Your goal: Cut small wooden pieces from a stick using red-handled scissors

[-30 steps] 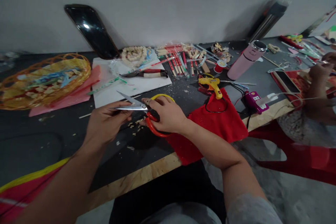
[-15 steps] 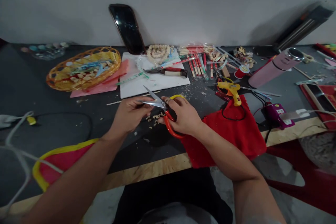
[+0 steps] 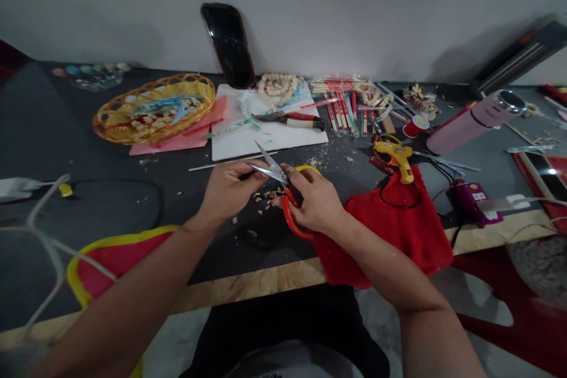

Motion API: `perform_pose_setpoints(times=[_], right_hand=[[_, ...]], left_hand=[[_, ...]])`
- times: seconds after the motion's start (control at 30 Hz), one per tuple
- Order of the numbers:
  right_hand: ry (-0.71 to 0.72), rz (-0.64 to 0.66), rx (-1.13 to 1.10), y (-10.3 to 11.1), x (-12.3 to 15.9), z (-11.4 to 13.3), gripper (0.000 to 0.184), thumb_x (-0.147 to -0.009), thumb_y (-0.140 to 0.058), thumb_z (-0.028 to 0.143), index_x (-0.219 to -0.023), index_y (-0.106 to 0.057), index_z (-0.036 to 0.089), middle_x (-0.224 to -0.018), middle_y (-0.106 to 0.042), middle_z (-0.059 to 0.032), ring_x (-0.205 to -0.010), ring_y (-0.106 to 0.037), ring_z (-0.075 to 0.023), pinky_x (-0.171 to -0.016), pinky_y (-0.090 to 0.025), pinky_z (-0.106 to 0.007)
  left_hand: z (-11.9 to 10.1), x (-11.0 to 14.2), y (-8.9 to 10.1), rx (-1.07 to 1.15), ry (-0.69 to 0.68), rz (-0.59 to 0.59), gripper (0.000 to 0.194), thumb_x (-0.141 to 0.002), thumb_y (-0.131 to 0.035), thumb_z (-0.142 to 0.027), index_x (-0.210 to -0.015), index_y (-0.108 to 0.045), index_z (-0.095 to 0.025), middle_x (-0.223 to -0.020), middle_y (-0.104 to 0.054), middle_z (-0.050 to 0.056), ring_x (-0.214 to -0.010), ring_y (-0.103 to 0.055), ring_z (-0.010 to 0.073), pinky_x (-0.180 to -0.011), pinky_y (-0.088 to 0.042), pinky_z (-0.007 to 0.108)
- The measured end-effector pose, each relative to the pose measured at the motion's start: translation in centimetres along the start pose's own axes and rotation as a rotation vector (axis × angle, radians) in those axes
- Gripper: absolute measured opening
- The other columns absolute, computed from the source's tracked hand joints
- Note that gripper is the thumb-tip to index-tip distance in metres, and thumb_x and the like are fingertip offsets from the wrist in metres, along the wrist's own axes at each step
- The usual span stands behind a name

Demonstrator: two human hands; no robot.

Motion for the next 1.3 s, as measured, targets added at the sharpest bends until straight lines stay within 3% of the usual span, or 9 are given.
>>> perform_pose_setpoints(times=[0.37,0.5,0.63,0.8,0.9,1.0,1.07,1.13,1.3], right_hand=[[-0.033,0.013,-0.169,0.2,0.1,0.5,0.05,-0.086,-0.059,0.051,-0.125,-0.055,0.019,-0.125,-0.062,-0.0123,-0.105,-0.063,-0.0252,-0.089,-0.053,-0.038],[-0.061,0.054,-0.023,0.9,-0.3,-0.4,0.065,-0.082,-0.063,0.054,-0.136,-0.049,0.021,-0.124,-0.059,-0.0125,-0.116,-0.056,-0.0291,-0.097,-0.049,-0.044],[-0.156,-0.043,0.09,1.6,-0.7,-2.7,0.067,-0.08,-0.065,0.051,-0.138,-0.047,0.023,-0.122,-0.058,-0.0132,-0.118,-0.052,-0.0322,-0.1,-0.045,-0.051],[-0.339,-0.031,0.331,1.9,-0.5,-5.9,0.075,-0.073,-0.069,0.036,-0.139,-0.042,0.011,-0.118,-0.059,-0.02,-0.115,-0.051,-0.0401,-0.097,-0.042,-0.058],[-0.288,0.03,0.367,2.3,-0.2,-6.7,0.07,-0.074,-0.065,0.032,-0.136,-0.044,0.008,-0.119,-0.059,-0.0208,-0.115,-0.051,-0.0383,-0.1,-0.039,-0.057],[-0.24,-0.017,0.363,3.1,-0.2,-6.1,0.051,-0.08,-0.062,0.035,-0.127,-0.055,0.014,-0.12,-0.06,-0.0182,-0.114,-0.05,-0.0368,-0.098,-0.039,-0.056],[-0.227,-0.113,0.269,3.4,-0.3,-5.0,0.032,-0.089,-0.054,0.037,-0.112,-0.063,0.018,-0.112,-0.064,-0.0153,-0.109,-0.053,-0.0329,-0.095,-0.041,-0.052],[-0.182,-0.158,0.032,3.2,-0.5,-3.6,0.029,-0.094,-0.046,0.041,-0.095,-0.066,0.02,-0.096,-0.066,-0.0098,-0.097,-0.057,-0.0257,-0.088,-0.045,-0.042],[-0.263,0.062,-0.626,1.0,-0.6,-1.0,0.046,-0.094,-0.039,0.059,-0.082,-0.058,0.019,-0.07,-0.054,0.0013,-0.057,-0.045,-0.0107,-0.052,-0.036,-0.024]], left_hand=[[-0.1,0.0,0.3,-0.077,-0.053,0.016,0.02,-0.08,-0.06,-0.029,-0.07,-0.071,-0.016,-0.067,-0.07,0.003,-0.062,-0.06,0.0149,-0.059,-0.045,0.024],[0.3,-0.4,0.7,-0.072,-0.001,-0.024,0.015,-0.077,-0.06,-0.025,-0.075,-0.072,-0.016,-0.072,-0.071,0.002,-0.066,-0.06,0.0145,-0.061,-0.045,0.023],[0.8,-0.8,1.3,-0.111,0.062,-0.093,0.022,-0.082,-0.059,-0.033,-0.082,-0.072,-0.015,-0.066,-0.067,0.0,-0.055,-0.052,0.011,-0.052,-0.039,0.022],[1.2,-0.9,1.3,-0.134,0.024,-0.056,0.024,-0.083,-0.06,-0.034,-0.089,-0.073,-0.015,-0.082,-0.074,0.005,-0.066,-0.059,0.0135,-0.061,-0.044,0.023],[1.4,-0.8,1.1,-0.156,-0.016,-0.005,0.021,-0.082,-0.062,-0.032,-0.09,-0.074,-0.017,-0.086,-0.075,0.006,-0.074,-0.063,0.0159,-0.067,-0.046,0.025],[1.3,-0.6,0.9,-0.2,-0.083,0.024,0.018,-0.082,-0.063,-0.031,-0.087,-0.074,-0.018,-0.087,-0.074,0.005,-0.077,-0.065,0.0166,-0.069,-0.047,0.026],[1.1,-0.5,0.8,-0.228,-0.118,0.035,0.015,-0.082,-0.064,-0.03,-0.085,-0.073,-0.019,-0.087,-0.074,0.005,-0.079,-0.066,0.0169,-0.07,-0.048,0.026],[0.8,-0.4,0.6,-0.259,-0.158,0.057,0.012,-0.082,-0.064,-0.027,-0.084,-0.073,-0.02,-0.089,-0.074,0.005,-0.082,-0.066,0.0173,-0.075,-0.05,0.028],[0.6,0.0,-0.1,-0.375,-0.332,0.085,0.008,-0.084,-0.064,-0.025,-0.084,-0.072,-0.023,-0.095,-0.074,0.004,-0.092,-0.067,0.0185,-0.086,-0.05,0.032]])
Point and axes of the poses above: each hand's wrist, its own x-axis away from the middle knuckle, its own y-axis out of the back of the hand, z = x × y, the point moved 1 cm from there along -x, towards the middle knuckle
